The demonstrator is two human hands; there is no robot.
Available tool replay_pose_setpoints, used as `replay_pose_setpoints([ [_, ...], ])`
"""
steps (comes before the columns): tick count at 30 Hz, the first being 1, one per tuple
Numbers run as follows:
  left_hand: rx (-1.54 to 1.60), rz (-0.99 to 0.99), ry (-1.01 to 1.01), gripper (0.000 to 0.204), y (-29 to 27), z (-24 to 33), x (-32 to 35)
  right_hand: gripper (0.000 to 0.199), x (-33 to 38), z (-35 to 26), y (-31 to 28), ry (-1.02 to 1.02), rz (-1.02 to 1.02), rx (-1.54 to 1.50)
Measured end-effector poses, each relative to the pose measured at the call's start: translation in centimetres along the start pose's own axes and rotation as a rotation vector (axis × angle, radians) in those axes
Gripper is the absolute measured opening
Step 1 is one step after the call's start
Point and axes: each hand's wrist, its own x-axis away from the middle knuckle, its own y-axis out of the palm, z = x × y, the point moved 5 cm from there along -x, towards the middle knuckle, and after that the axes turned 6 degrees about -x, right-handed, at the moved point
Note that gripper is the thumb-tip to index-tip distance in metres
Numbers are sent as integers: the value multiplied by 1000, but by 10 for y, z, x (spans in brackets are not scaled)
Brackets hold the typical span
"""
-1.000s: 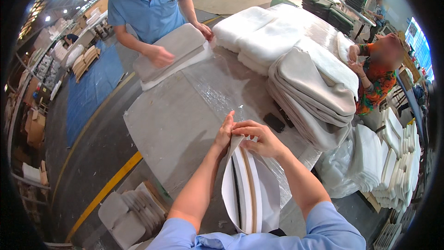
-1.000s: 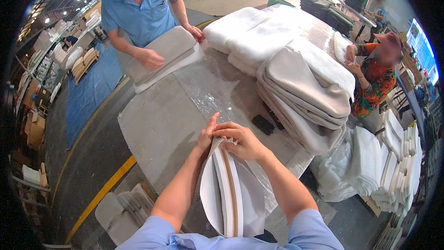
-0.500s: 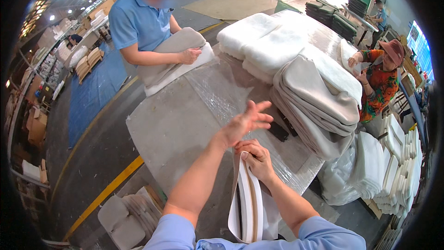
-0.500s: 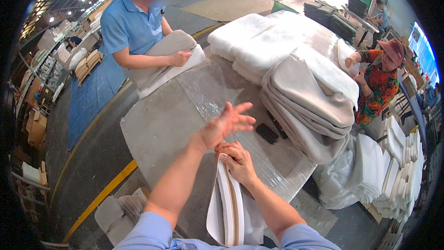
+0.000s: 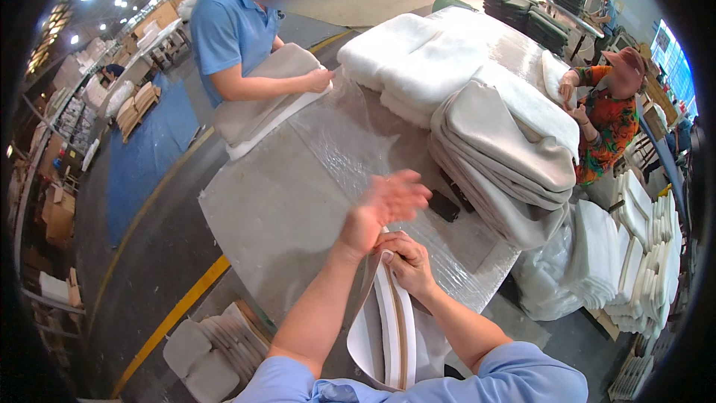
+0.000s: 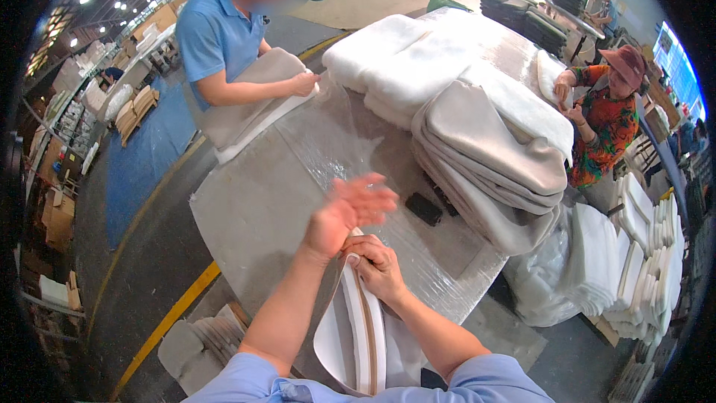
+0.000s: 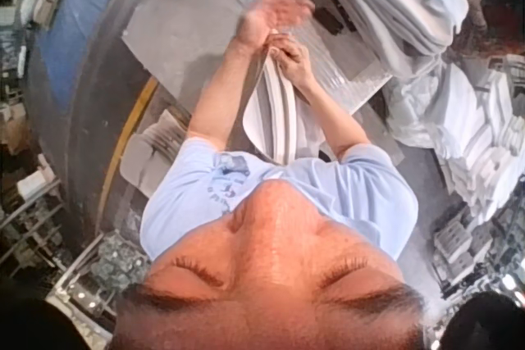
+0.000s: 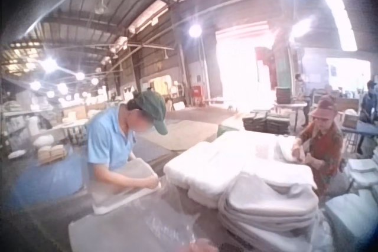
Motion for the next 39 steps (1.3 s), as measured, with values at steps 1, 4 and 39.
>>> replay_pose_setpoints([
  [1,135,179,100,82,-16,1,4,11,1,1,-5,42,-8,-3],
  [4,64,358,141,64,-51,-29,23,12,-2,-6,1,-27,-8,19],
  [39,-405,607,-428,63,7,-79,446,72,162,-24,-87,324,543,-219],
])
